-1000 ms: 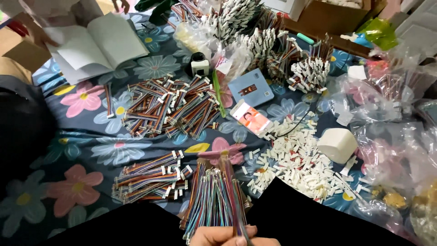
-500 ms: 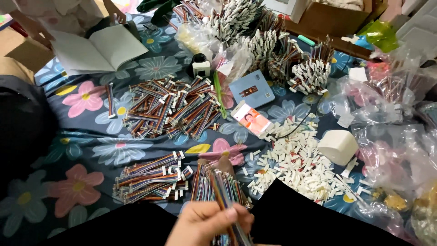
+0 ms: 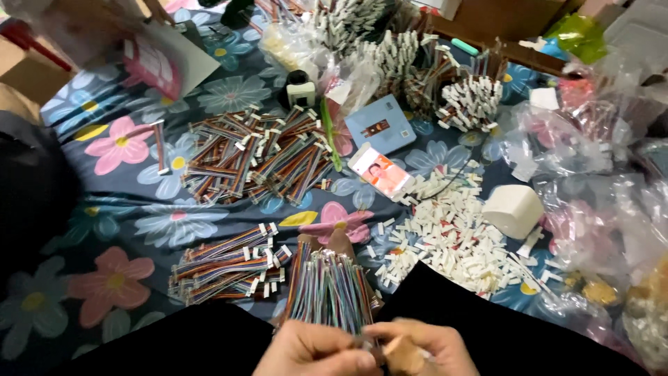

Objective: Assembling multi-colored ribbon cables by manually attaching white plastic connector housings to the ends.

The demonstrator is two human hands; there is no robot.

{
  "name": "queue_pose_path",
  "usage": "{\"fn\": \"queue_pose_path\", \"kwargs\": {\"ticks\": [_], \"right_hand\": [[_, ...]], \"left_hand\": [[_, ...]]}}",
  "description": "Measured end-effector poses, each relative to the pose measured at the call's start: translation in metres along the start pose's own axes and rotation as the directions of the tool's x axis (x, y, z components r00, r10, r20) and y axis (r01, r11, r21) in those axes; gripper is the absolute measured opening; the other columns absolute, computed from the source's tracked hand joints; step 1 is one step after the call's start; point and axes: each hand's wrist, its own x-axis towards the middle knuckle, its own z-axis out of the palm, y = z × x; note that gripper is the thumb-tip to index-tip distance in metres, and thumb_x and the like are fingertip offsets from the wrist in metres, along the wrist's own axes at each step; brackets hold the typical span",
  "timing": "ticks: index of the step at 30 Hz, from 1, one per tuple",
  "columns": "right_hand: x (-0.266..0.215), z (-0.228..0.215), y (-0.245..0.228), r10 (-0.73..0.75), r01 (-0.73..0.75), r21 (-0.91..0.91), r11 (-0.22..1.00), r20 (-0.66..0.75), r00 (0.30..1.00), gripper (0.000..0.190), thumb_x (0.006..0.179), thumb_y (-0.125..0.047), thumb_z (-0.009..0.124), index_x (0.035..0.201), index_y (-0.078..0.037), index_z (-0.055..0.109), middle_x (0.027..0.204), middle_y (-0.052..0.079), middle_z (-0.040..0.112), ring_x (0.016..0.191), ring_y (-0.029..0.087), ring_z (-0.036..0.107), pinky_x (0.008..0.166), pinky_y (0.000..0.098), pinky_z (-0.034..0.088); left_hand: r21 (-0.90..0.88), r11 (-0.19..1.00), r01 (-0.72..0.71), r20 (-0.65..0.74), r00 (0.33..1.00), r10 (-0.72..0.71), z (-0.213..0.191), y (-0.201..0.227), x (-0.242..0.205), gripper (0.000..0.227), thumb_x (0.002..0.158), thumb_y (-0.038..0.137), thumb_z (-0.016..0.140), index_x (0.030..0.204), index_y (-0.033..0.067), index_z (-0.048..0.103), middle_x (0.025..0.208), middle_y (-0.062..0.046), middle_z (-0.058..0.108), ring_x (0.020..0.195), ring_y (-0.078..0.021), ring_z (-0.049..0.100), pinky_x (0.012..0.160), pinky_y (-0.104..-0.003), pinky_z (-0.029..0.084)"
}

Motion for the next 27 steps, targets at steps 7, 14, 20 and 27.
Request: {"fn": "queue_pose_path", "kwargs": {"ticks": [7,14,20,27], "right_hand": [[0.002,0.027,-0.020,0.119,-0.096,0.215,0.972,-0.095,0.988,0.028,0.080,0.001,0.058,0.063,0.015,0.075,0.059,0.012,0.056,0.053,0.016,0.051,0.059,0.0278,0.044],[-0.002,0.027,-0.002,0.042,-0.014,0.138,0.990,-0.200,0.979,0.024,0.077,-0.011,0.067,0.075,0.010,0.080,0.066,0.013,0.069,0.059,0.015,0.058,0.057,0.0256,0.043],[-0.003,0.036,0.002,0.066,-0.027,0.158,0.987,-0.249,0.966,0.022,0.074,-0.004,0.066,0.073,0.012,0.081,0.062,0.013,0.065,0.055,0.015,0.054,0.053,0.0258,0.039],[-0.001,0.028,0.026,0.370,-0.247,0.478,0.843,-0.181,0.911,0.032,0.081,0.006,0.050,0.102,0.018,0.072,0.047,0.014,0.051,0.036,0.011,0.038,0.036,0.0215,0.024]], "left_hand": [[-0.118,0.993,-0.025,0.018,0.999,0.028,-0.002,-0.022,0.002,0.013,0.079,0.000,0.075,0.068,-0.0079,0.074,0.058,-0.006,0.067,0.057,-0.0036,0.056,0.076,-0.018,0.055],[0.189,0.968,-0.164,-0.054,0.983,0.177,0.008,-0.016,0.003,0.015,0.078,0.015,0.073,0.076,0.0013,0.079,0.065,-0.006,0.077,0.057,-0.0049,0.070,0.051,-0.014,0.053],[0.254,0.964,-0.079,-0.108,0.988,0.110,0.009,-0.020,0.001,0.017,0.078,0.018,0.075,0.070,0.0035,0.079,0.058,-0.001,0.072,0.052,-0.0011,0.062,0.048,-0.016,0.047],[-0.112,0.994,-0.010,-0.186,0.982,-0.011,0.011,-0.033,0.004,0.017,0.078,0.004,0.068,0.084,-0.0075,0.079,0.069,-0.015,0.079,0.061,-0.0143,0.074,0.057,-0.020,0.058]]}}
